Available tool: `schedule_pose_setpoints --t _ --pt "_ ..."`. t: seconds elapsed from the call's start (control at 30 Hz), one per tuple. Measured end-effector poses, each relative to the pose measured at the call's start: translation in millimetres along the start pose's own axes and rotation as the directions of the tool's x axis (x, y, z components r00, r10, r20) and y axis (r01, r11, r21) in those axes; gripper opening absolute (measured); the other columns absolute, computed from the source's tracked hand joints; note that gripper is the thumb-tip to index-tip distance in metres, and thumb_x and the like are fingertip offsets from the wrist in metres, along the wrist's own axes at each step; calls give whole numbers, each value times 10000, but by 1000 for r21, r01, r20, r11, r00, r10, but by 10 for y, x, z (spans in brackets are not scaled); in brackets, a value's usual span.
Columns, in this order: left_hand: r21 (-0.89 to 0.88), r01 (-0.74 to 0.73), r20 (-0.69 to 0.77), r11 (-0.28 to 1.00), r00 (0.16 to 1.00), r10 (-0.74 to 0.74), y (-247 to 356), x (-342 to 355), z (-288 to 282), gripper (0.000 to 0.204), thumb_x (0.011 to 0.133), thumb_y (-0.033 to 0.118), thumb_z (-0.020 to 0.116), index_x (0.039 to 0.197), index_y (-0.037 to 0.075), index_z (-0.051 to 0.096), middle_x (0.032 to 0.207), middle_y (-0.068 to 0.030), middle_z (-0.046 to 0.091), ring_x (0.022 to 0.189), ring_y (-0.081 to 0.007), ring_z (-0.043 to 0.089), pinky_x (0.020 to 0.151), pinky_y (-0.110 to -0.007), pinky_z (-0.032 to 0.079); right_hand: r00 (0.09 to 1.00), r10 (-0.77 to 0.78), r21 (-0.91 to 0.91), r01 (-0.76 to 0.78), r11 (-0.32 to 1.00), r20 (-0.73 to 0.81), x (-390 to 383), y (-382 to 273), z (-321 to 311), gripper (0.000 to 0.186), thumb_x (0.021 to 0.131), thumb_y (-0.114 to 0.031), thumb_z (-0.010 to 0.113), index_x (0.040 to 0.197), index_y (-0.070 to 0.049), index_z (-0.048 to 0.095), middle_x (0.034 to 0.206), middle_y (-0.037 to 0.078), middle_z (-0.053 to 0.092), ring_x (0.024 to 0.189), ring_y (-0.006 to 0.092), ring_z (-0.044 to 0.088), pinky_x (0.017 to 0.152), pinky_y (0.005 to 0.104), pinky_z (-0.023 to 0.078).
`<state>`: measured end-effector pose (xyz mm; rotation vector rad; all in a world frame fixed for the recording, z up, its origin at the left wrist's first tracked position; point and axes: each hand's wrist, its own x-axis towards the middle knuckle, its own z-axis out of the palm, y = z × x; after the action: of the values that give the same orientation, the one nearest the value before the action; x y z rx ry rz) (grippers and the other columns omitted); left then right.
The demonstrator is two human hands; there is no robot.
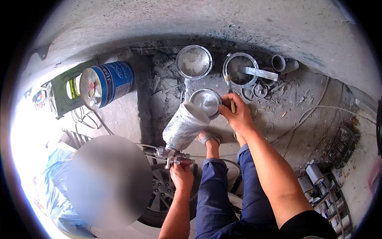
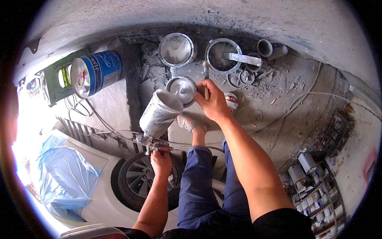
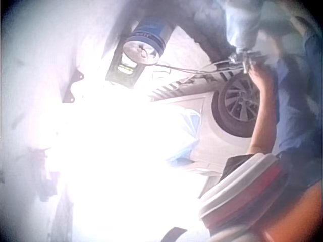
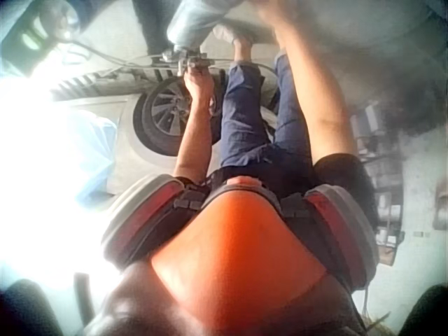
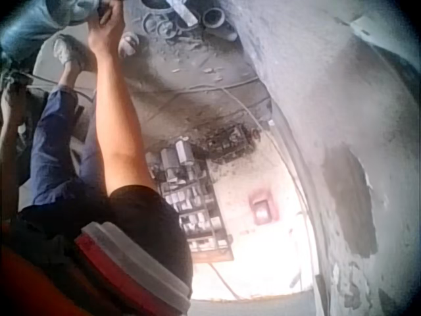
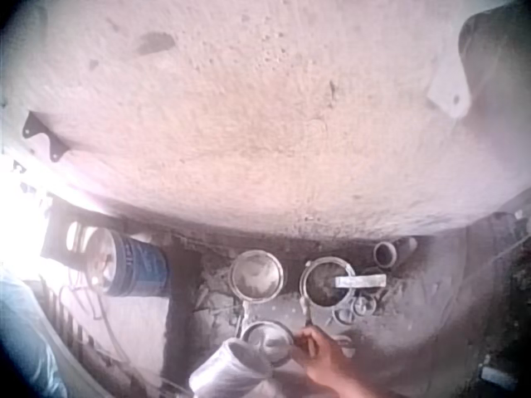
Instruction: The person pours white paint from a large blue bucket into a spray gun cup using a funnel. They then use a brush to stir the paint in the cup and transfer additional paint from a smaller can into the cup, ensuring the mixture is ready for application.
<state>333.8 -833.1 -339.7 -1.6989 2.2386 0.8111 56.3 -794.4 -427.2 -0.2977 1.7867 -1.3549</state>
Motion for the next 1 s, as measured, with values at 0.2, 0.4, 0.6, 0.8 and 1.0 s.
schedule_pose_setpoints --t 0.2,0.4,0.6,0.8,1.0 --pt "-206 148 104 967 986 -128 -272 68 87 192 840 157 686 779 -6 605 725 -115 643 688 -256 618 650 -362 472 991 134 223 -137 965 26 25 -145 -48 295 826 -135 701 1060 -19 564 873 43 615 761 113 606 697 267 516" --pt "-400 227 252 888 959 -132 -337 244 87 199 872 169 704 809 5 612 656 -15 568 653 -84 486 616 -283 447 992 117 334 -124 934 42 182 -242 19 327 842 -145 692 1100 -4 550 899 61 619 763 119 623 681 256 536" --pt "-438 106 249 893 969 7 -289 294 -43 132 886 123 640 855 -3 616 717 -8 574 645 -100 506 595 -278 434 968 247 362 -247 899 48 48 -88 -212 318 849 -129 689 1107 -7 548 944 79 622 826 141 635 714 295 569" --pt "-364 139 265 921 963 -41 -301 284 3 167 896 169 648 847 22 588 718 -5 575 571 -102 508 516 -287 414 983 182 344 -167 924 -13 232 -200 -274 294 865 -110 674 1109 -12 543 909 68 625 783 140 637 687 289 566" --pt "-449 72 172 891 985 7 -616 227 84 233 928 233 638 848 20 583 705 -8 581 564 -78 498 518 -263 415 970 238 367 -204 908 -51 95 -83 -477 304 858 -112 681 1112 -16 544 958 77 620 809 142 636 701 288 565"
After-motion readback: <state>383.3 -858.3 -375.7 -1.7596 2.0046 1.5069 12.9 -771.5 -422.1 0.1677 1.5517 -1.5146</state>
